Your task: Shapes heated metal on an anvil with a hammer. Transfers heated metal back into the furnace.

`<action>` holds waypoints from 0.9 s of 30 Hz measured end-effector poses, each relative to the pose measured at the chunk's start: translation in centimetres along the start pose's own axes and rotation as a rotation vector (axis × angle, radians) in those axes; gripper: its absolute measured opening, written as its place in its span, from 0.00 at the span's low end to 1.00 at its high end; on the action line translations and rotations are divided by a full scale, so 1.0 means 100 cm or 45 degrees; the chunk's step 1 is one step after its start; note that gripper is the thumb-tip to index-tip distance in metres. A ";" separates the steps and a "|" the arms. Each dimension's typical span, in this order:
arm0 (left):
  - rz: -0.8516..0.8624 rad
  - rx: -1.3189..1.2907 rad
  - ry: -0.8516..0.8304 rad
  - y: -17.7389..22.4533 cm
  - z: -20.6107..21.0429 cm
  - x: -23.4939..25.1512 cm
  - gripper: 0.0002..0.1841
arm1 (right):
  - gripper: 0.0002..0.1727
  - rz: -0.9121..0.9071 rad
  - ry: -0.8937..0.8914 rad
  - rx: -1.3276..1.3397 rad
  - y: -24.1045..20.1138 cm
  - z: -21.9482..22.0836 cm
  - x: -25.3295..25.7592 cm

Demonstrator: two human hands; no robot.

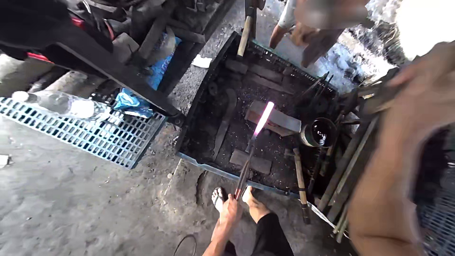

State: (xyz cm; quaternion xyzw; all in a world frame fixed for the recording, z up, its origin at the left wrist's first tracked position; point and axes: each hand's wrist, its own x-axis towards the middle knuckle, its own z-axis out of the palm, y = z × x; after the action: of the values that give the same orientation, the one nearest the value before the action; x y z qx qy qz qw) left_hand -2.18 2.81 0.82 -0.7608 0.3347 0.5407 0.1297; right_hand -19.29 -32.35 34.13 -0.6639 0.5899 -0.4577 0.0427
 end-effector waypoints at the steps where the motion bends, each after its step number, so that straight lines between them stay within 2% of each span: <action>1: -0.019 0.011 -0.005 0.001 0.004 0.002 0.29 | 0.34 0.146 -0.073 -0.099 0.015 0.036 -0.050; 2: -0.036 0.024 -0.019 0.001 0.006 0.003 0.28 | 0.37 0.370 -0.256 -0.211 0.038 0.073 -0.107; 3: -0.050 0.017 -0.018 0.004 0.006 0.002 0.26 | 0.35 0.583 -0.468 -0.264 0.067 0.111 -0.160; 4: -0.048 0.010 -0.014 0.007 0.004 -0.001 0.25 | 0.30 0.766 -0.650 -0.222 0.098 0.146 -0.197; 5: -0.038 0.010 -0.019 0.007 0.003 -0.009 0.24 | 0.25 0.957 -0.824 -0.112 0.119 0.168 -0.213; 7: 0.000 0.011 -0.006 0.006 -0.003 -0.019 0.25 | 0.20 1.233 -1.039 0.141 0.111 0.169 -0.183; 8: 0.027 0.002 0.029 0.008 -0.005 -0.016 0.26 | 0.18 1.238 -1.037 0.262 0.089 0.156 -0.151; 10: 0.043 0.014 0.014 -0.006 0.004 -0.026 0.28 | 0.18 1.112 -0.988 0.341 0.044 0.090 -0.118; 14: 0.029 -0.011 -0.029 -0.011 -0.006 -0.014 0.31 | 0.21 0.576 -0.828 0.263 -0.040 -0.035 -0.047; 16: 0.044 -0.006 -0.014 -0.017 -0.005 -0.010 0.31 | 0.21 0.286 -0.677 0.217 -0.062 -0.073 -0.012; 18: 0.042 0.005 0.004 -0.019 -0.004 -0.006 0.30 | 0.23 0.102 -0.501 0.182 -0.058 -0.081 0.028; 21: 0.000 0.013 0.022 -0.018 0.000 -0.002 0.28 | 0.25 -0.032 -0.122 0.083 -0.040 -0.034 0.045; 23: -0.041 0.014 0.000 -0.015 0.001 0.000 0.28 | 0.32 -0.032 0.018 0.062 -0.012 0.023 -0.005; 25: -0.056 0.036 -0.001 -0.015 0.006 0.005 0.26 | 0.33 0.203 -0.121 0.037 0.041 0.092 -0.100; 27: -0.055 0.052 -0.002 -0.015 0.009 0.007 0.26 | 0.26 0.641 -0.511 -0.020 0.103 0.154 -0.197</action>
State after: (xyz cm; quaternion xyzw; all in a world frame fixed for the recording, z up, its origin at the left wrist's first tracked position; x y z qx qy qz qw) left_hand -1.74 4.16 -0.45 -0.7646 0.3289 0.5315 0.1571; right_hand -14.53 -26.72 8.12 -0.5744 0.7188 -0.2882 0.2651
